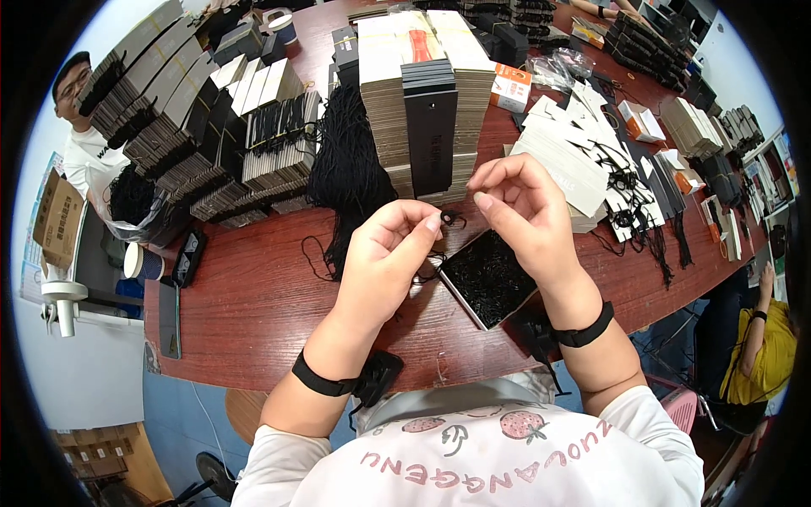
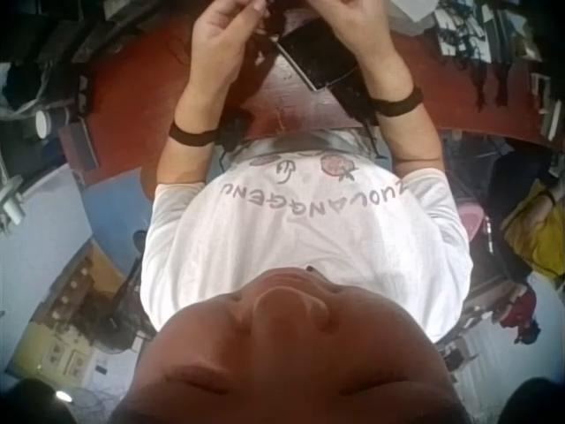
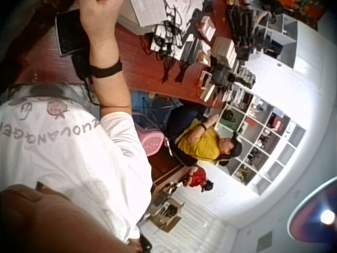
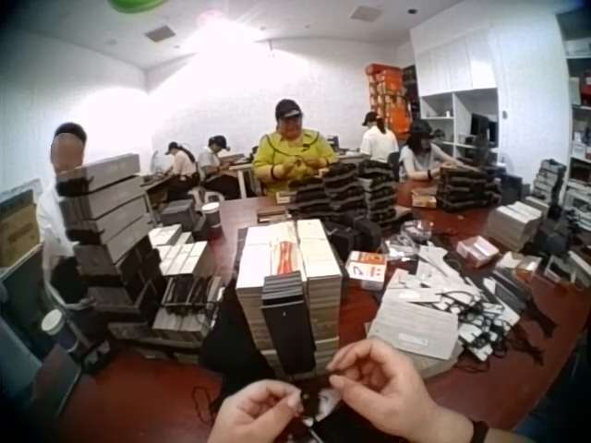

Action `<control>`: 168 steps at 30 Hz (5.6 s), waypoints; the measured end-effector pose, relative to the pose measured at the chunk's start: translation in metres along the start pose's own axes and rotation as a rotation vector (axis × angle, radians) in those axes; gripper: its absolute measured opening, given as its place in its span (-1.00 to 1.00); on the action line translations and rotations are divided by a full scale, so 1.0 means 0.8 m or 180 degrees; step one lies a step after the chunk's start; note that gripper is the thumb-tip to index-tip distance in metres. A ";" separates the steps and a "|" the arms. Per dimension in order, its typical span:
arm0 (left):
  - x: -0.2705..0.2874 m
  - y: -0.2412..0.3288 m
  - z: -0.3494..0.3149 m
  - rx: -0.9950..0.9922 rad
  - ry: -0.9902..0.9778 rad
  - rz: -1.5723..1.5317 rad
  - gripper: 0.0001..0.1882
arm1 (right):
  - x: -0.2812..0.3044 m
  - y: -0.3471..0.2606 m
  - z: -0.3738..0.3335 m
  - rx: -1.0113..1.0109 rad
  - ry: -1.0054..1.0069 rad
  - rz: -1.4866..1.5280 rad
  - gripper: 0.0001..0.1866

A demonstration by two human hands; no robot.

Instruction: Assembling clothing tags by threading elastic cords through pre-punched holes and securing them.

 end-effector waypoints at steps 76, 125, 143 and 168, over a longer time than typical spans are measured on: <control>-0.002 -0.012 0.004 0.0196 -0.0303 0.0156 -0.85 | -0.008 0.017 -0.007 -0.1505 -0.1158 0.0062 -0.90; -0.012 -0.030 0.004 0.1017 -0.0513 -0.0317 -0.81 | 0.099 -0.021 0.026 0.0022 0.0235 -0.4478 -0.73; -0.010 0.005 0.001 0.0346 -0.0312 0.0140 -0.79 | 0.121 -0.040 0.031 -0.0107 0.1139 -0.2452 -0.87; 0.010 0.047 -0.002 -0.0454 0.0153 0.0115 -0.80 | -0.022 -0.033 0.051 -0.0017 0.0044 -0.0605 -0.80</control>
Point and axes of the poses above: each hand's wrist, its own z-axis towards the middle knuckle, its own x-axis out of the back of the hand, y = z × x, the point moved 7 cm from there along z, towards the middle knuckle, and after that the axes turned 10 degrees about -z, right-handed, at the moved point
